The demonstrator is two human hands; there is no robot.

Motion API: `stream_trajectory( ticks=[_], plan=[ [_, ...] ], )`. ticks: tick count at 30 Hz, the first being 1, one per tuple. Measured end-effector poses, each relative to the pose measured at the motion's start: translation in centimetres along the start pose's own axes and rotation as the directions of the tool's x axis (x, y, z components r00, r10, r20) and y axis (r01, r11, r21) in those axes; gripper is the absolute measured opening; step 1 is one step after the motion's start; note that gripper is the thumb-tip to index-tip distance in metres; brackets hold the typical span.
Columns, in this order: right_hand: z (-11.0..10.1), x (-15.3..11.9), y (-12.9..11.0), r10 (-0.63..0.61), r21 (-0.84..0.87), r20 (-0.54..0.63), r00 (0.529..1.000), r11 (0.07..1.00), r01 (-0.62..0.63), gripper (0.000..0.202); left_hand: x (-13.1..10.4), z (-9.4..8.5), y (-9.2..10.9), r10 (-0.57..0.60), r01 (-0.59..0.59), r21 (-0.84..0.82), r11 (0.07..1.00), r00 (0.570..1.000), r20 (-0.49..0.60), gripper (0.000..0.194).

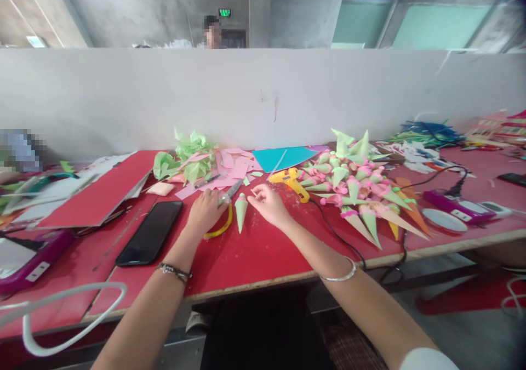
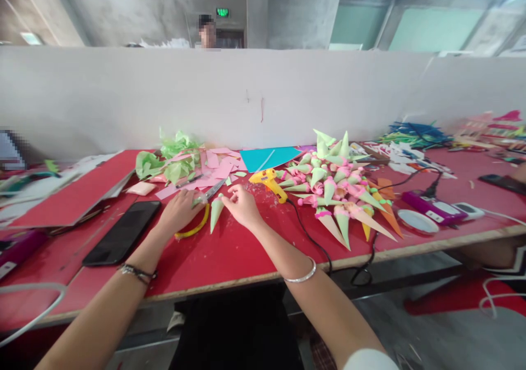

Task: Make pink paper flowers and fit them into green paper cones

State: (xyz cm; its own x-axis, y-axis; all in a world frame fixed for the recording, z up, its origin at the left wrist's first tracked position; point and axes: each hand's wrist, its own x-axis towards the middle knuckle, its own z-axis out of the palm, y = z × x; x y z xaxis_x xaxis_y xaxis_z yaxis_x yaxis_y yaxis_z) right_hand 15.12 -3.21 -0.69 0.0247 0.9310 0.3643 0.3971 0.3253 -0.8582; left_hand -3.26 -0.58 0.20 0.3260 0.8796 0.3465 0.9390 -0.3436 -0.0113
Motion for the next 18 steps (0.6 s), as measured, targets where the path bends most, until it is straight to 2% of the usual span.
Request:
stream_trajectory(
  ticks=[4, 6, 11, 18],
  plan=[
    [-0.1, -0.2, -0.9, -0.163, 0.119, 0.071, 0.984, 0.981, 0.154, 0.015, 0.0, -0.4, 0.9, 0.078, -0.093, -0.120, 0.988, 0.990, -0.121, 0.030],
    [-0.1, -0.3, -1.1, -0.234, 0.153, 0.109, 0.966, 0.964, 0.216, 0.014, -0.2, -0.6, 1.5, 0.123, -0.146, -0.181, 0.973, 0.984, -0.132, 0.029],
    [-0.2, -0.3, -1.3, -0.285, 0.134, 0.124, 0.950, 0.954, 0.269, 0.015, -0.7, -1.0, 2.6, 0.178, -0.190, -0.244, 0.951, 0.981, -0.072, 0.027],
    [-0.2, -0.3, -1.4, -0.277, -0.046, 0.107, 0.955, 0.958, 0.283, 0.014, -0.7, -1.5, 2.9, 0.185, -0.184, -0.132, 0.974, 0.983, -0.003, 0.032]
  ],
)
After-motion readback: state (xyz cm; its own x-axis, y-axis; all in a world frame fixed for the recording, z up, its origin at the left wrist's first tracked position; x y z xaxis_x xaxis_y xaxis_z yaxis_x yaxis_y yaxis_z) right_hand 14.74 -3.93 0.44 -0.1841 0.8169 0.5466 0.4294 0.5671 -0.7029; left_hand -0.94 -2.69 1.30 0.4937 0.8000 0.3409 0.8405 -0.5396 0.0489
